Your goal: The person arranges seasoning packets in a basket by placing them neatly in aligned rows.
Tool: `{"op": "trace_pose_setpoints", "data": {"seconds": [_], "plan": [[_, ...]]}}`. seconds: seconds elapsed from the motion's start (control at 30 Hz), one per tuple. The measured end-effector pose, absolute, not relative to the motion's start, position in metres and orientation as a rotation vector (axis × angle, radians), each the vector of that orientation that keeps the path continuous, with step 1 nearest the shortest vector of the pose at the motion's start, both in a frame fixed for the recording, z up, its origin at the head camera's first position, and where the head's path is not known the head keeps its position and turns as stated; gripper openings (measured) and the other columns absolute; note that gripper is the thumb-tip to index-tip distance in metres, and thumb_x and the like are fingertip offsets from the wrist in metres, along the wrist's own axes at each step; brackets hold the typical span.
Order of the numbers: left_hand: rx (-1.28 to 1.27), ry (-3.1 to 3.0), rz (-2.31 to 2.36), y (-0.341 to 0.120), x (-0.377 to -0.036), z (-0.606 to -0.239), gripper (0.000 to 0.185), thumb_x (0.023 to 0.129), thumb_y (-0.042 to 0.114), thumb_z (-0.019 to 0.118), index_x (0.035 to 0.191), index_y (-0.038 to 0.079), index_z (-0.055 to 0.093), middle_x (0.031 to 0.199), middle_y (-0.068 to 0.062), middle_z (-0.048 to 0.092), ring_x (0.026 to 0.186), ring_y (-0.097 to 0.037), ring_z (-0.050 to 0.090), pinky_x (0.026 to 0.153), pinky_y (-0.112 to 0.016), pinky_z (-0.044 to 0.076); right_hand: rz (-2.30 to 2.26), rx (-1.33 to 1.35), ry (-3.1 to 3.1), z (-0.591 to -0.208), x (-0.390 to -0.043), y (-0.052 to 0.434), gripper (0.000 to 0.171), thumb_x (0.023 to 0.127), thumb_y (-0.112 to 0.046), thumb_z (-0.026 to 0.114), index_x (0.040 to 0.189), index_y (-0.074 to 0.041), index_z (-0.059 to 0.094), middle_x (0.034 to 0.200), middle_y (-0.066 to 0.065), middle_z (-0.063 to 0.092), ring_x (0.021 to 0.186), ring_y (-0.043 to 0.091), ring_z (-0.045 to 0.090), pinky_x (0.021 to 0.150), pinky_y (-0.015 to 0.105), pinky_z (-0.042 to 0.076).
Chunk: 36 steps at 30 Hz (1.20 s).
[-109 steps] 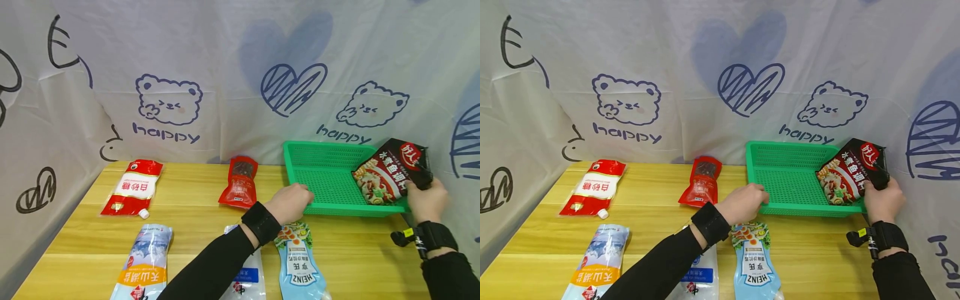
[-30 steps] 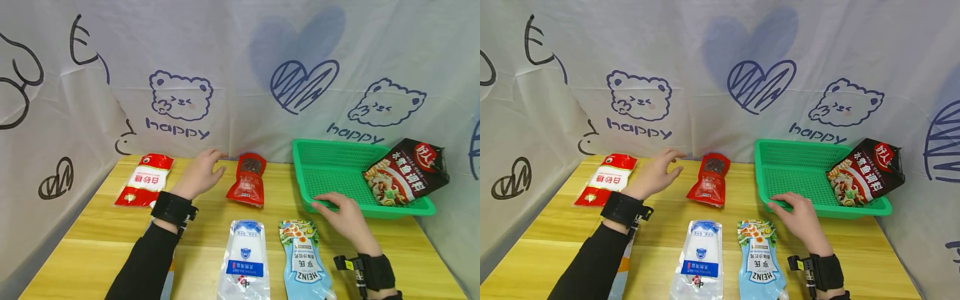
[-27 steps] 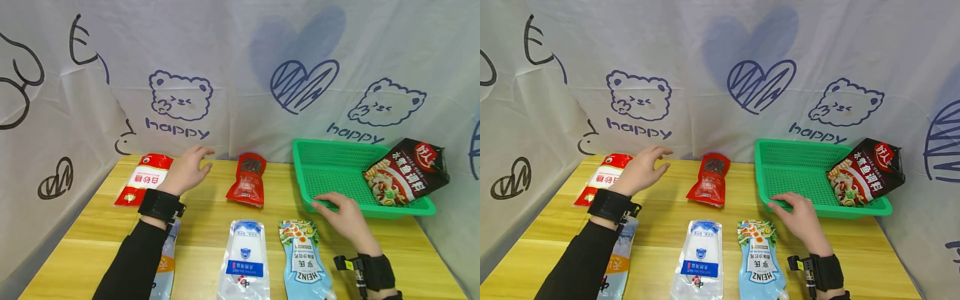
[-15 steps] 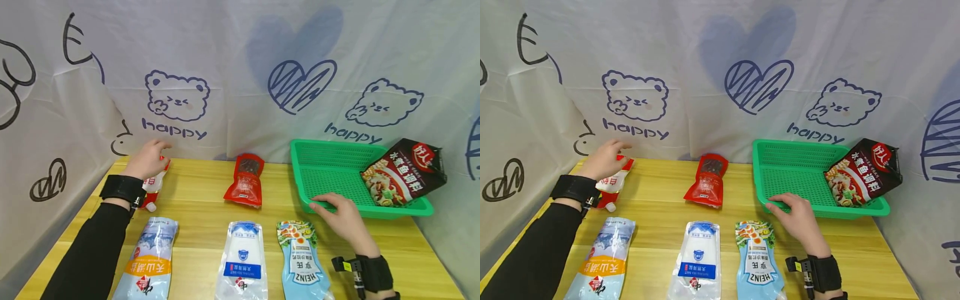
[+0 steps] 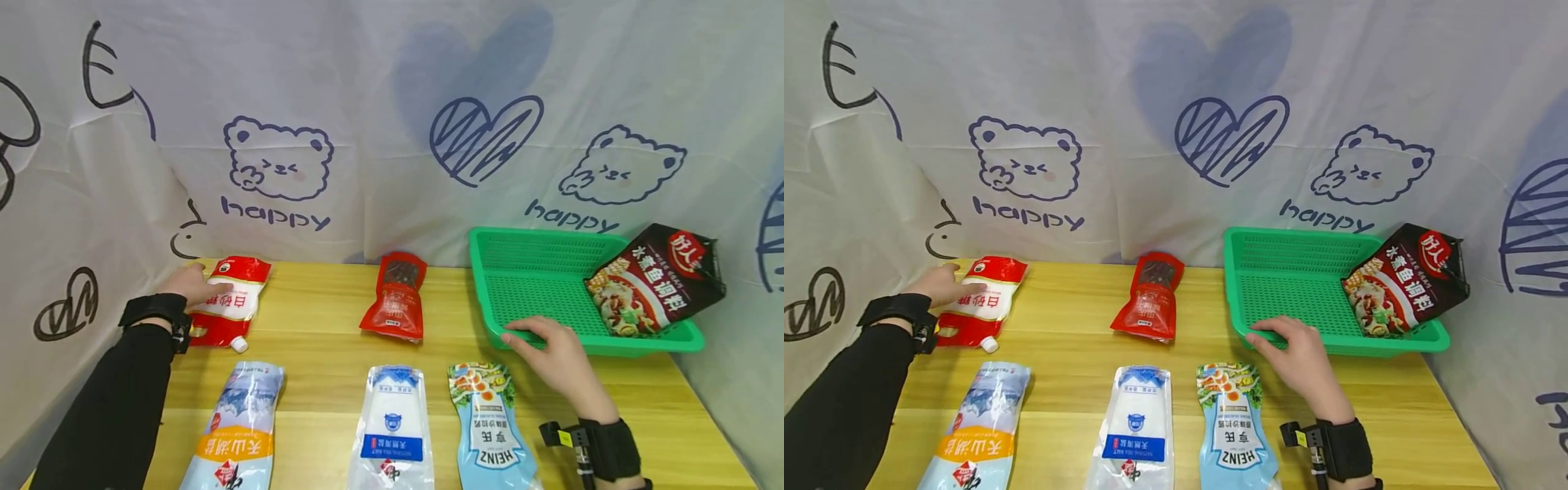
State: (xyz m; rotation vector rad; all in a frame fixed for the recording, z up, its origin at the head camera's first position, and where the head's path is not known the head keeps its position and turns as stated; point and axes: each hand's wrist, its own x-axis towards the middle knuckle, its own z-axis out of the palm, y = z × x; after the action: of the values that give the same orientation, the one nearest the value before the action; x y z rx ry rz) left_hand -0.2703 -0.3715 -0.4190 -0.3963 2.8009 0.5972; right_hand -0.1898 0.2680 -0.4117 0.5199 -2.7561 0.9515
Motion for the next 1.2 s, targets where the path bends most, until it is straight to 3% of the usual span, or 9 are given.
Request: {"op": "trace_pose_setpoints", "data": {"seconds": [0.17,0.27,0.4,0.63,0.9,1.2], "plan": [[-0.428,2.708,0.585,-0.378,-0.263,-0.425,0.104,0.094,0.059,0.063,0.14,-0.027,0.028,0.13,-0.045,0.044,0.113,-0.053,0.048,0.102,-0.062,0.047,0.957,0.521,-2.764,-0.411,-0.19,0.266,0.027,0.099,-0.028,0.074,0.119,-0.01,0.076,0.118,0.011,0.073,0.113,0.039,0.066,0.097,0.061,0.049],[-0.437,2.722,0.622,-0.376,-0.262,-0.427,0.097,0.094,0.058,0.065,0.134,-0.026,0.036,0.116,-0.037,0.051,0.105,-0.048,0.051,0.091,-0.052,0.052,0.956,0.523,-2.764,-0.41,-0.189,0.266,0.027,0.099,-0.029,0.074,0.119,-0.011,0.076,0.118,0.011,0.073,0.113,0.039,0.066,0.098,0.061,0.048],[-0.484,2.725,0.715,-0.37,-0.264,-0.429,0.088,0.094,0.052,0.07,0.13,-0.023,0.041,0.105,-0.028,0.052,0.1,-0.044,0.052,0.082,-0.043,0.049,0.946,0.521,-2.757,-0.409,-0.188,0.267,0.026,0.099,-0.028,0.074,0.118,-0.011,0.077,0.117,0.01,0.073,0.113,0.039,0.065,0.098,0.061,0.048],[-0.582,2.729,0.896,-0.359,-0.265,-0.43,0.084,0.096,0.033,0.074,0.139,-0.022,0.028,0.125,-0.037,0.045,0.113,-0.05,0.045,0.106,-0.06,0.046,0.944,0.523,-2.759,-0.412,-0.188,0.267,0.026,0.099,-0.028,0.074,0.118,-0.01,0.076,0.117,0.012,0.073,0.113,0.04,0.065,0.097,0.061,0.048],[-0.655,2.742,0.983,-0.355,-0.268,-0.425,0.071,0.097,0.02,0.07,0.141,-0.022,0.033,0.132,-0.038,0.045,0.115,-0.049,0.045,0.109,-0.06,0.044,0.958,0.513,-2.77,-0.413,-0.19,0.265,0.028,0.1,-0.03,0.073,0.119,-0.01,0.076,0.119,0.012,0.073,0.115,0.04,0.064,0.101,0.064,0.043],[-0.547,2.886,1.051,-0.337,-0.267,-0.42,0.063,0.102,0.016,0.061,0.144,-0.02,0.031,0.134,-0.041,0.046,0.115,-0.051,0.048,0.108,-0.064,0.043,0.957,0.512,-2.775,-0.414,-0.189,0.268,0.029,0.1,-0.03,0.072,0.12,-0.009,0.075,0.119,0.012,0.073,0.115,0.041,0.064,0.099,0.062,0.046]]}}
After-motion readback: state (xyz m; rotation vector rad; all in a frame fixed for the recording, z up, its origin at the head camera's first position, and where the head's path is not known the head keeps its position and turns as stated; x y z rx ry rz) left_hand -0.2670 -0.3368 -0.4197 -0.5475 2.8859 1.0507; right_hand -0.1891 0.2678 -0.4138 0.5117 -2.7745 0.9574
